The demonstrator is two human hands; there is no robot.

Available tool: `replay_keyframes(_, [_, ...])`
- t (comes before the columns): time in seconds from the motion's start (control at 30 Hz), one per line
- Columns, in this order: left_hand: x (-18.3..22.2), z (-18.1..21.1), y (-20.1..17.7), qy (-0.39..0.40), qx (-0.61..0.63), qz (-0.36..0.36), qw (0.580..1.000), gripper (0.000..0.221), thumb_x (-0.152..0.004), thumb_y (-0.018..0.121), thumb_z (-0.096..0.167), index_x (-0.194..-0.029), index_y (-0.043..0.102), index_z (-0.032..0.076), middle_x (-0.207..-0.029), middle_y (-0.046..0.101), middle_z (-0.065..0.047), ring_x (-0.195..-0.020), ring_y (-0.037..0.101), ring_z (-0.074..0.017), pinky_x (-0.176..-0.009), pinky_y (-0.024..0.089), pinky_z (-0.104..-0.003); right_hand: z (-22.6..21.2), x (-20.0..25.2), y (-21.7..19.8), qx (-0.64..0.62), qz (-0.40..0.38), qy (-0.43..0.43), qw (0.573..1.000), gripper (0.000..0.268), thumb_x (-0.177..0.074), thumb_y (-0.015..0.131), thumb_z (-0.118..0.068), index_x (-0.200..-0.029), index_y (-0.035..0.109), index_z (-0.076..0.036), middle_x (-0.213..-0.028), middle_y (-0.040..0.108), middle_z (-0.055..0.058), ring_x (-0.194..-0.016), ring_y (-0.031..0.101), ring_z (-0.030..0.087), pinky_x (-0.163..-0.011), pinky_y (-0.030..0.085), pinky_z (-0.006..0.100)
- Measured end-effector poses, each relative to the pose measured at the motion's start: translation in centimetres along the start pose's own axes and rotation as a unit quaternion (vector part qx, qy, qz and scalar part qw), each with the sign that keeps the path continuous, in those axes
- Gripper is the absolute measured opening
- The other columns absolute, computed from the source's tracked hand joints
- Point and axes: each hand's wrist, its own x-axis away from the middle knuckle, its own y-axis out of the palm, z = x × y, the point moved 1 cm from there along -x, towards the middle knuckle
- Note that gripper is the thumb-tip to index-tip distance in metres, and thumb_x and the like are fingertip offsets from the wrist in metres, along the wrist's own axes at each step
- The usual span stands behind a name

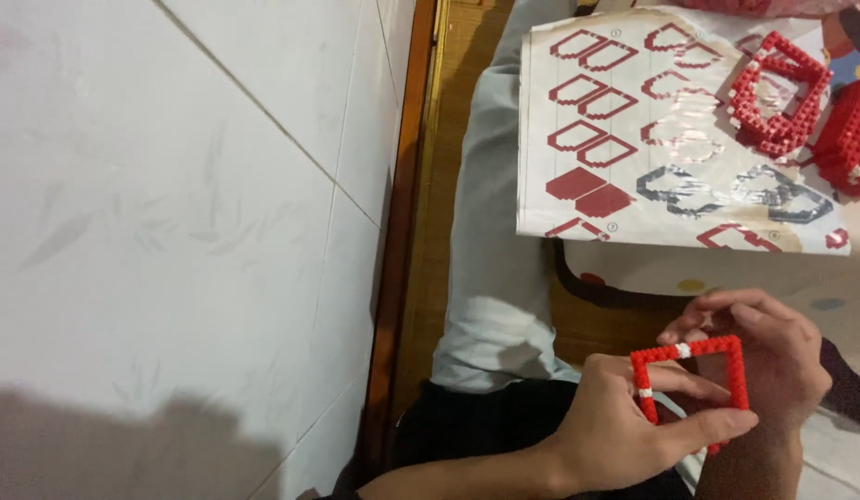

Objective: Assembling a red frame and other components using small plastic building blocks.

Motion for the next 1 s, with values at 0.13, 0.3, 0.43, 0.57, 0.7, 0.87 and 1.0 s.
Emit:
replay_keyframes(0.13, [-0.5, 0.3, 0.0, -0.046, 0.004, -0.031, 0.998, 0.026, -0.093, 0.072, 0.021, -0.103, 0.073, -0.002, -0.09, 0.072, -0.012, -0.072, 0.058, -0.0137, -0.068, 0.05, -0.026, 0.9, 0.7, -2.5, -0.012, 0.008, 0.0, 1.0, 0.037, -0.109, 0.037, -0.014, -0.119, 0.063, 0.01, -0.106, 0.069, 0.022, -0.09, 0.074, 0.031, -0.082, 0.064, 0.037])
replay_keyframes(0.3, [-1.4, -0.2, 0.8, -0.116, 0.049, -0.074, 0.989, 0.025, -0.094, 0.072, 0.019, -0.103, 0.072, -0.004, -0.091, 0.07, -0.012, -0.083, 0.064, -0.0144, -0.081, 0.054, -0.026, -0.5, 0.9, -3.6, 0.001, 0.079, 0.041, 0.996, 0.034, -0.108, 0.038, -0.013, -0.117, 0.063, 0.009, -0.096, 0.068, 0.023, -0.085, 0.069, 0.031, -0.082, 0.058, 0.039])
replay_keyframes(0.43, [-1.9, -0.6, 0.6, -0.111, 0.056, -0.074, 0.989, 0.027, -0.093, 0.073, 0.026, -0.105, 0.072, 0.002, -0.094, 0.07, -0.01, -0.087, 0.061, -0.0124, -0.084, 0.051, -0.025, -1.5, -0.9, -3.3, 0.045, 0.06, 0.074, 0.994, 0.035, -0.108, 0.036, -0.01, -0.119, 0.061, 0.012, -0.091, 0.065, 0.027, -0.087, 0.072, 0.041, -0.081, 0.061, 0.048])
replay_keyframes(0.57, [-3.4, -2.6, 0.4, -0.127, 0.063, -0.066, 0.988, 0.026, -0.091, 0.076, 0.029, -0.106, 0.073, 0.008, -0.097, 0.07, -0.005, -0.091, 0.062, -0.0108, -0.085, 0.05, -0.024, -2.5, -3.3, -1.3, 0.008, -0.025, 0.051, 0.998, 0.028, -0.097, 0.049, -0.009, -0.108, 0.068, 0.008, -0.085, 0.075, 0.03, -0.072, 0.077, 0.033, -0.065, 0.064, 0.037])
replay_keyframes(0.7, [-6.6, -0.7, -0.2, -0.137, 0.068, -0.05, 0.987, 0.018, -0.087, 0.077, 0.021, -0.099, 0.075, 0.008, -0.094, 0.074, -0.006, -0.09, 0.067, -0.0111, -0.089, 0.055, -0.025, -5.7, -5.2, 0.2, -0.064, -0.042, -0.002, 0.997, 0.027, -0.099, 0.056, -0.014, -0.098, 0.071, 0.009, -0.087, 0.071, 0.022, -0.076, 0.074, 0.031, -0.068, 0.064, 0.04])
replay_keyframes(0.87, [-11.6, 3.1, 0.2, -0.253, 0.111, 0.036, 0.96, 0.054, -0.065, 0.089, -0.003, -0.119, 0.083, -0.005, -0.071, 0.079, -0.006, -0.057, 0.067, -0.0053, -0.058, 0.053, -0.016, -11.3, -7.3, -2.5, 0.049, -0.038, -0.09, 0.994, 0.038, -0.102, 0.063, -0.03, -0.088, 0.076, 0.002, -0.071, 0.081, 0.018, -0.06, 0.076, 0.021, -0.056, 0.064, 0.027])
replay_keyframes(1.0, [-16.0, 4.2, 1.3, -0.047, -0.044, -0.002, 0.998, 0.071, -0.062, 0.095, 0.004, -0.128, 0.069, -0.004, -0.061, 0.076, -0.009, -0.049, 0.066, -0.0098, -0.046, 0.052, -0.019, -14.3, -8.6, -4.4, 0.242, 0.087, -0.045, 0.965, 0.021, -0.091, 0.054, -0.017, -0.083, 0.071, -0.005, -0.068, 0.077, 0.011, -0.052, 0.066, 0.014, -0.05, 0.057, 0.022])
